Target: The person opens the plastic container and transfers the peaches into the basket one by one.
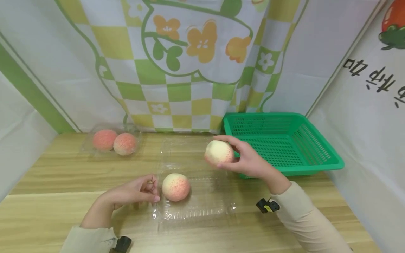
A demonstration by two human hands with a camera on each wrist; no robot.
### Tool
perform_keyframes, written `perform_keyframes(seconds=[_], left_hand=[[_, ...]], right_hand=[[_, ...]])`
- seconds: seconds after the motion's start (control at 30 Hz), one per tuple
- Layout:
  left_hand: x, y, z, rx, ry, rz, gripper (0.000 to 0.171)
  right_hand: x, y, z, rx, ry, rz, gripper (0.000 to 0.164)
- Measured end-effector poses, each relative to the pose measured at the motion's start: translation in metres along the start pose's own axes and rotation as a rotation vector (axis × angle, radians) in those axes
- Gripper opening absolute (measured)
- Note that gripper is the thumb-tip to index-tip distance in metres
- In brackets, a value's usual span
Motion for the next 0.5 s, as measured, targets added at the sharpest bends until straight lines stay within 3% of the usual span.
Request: perform_keyframes(seconds=[0.5], left_hand=[[-0.001,0.001,-0.001,0.004,0.02,0.008,0.033]], right_hand=[[0.024,-0.029,-0.01,0.109,0.062,-0.046,0.072]])
Point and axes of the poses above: each hand's wrist, its own z-axis towards the middle knuckle, its own y-axis out of the palm, x = y × z, the point moved 1 cm from there along z, towards the middle knuckle, and after that the axes turned 12 degrees about y, right-handed, at the moved point
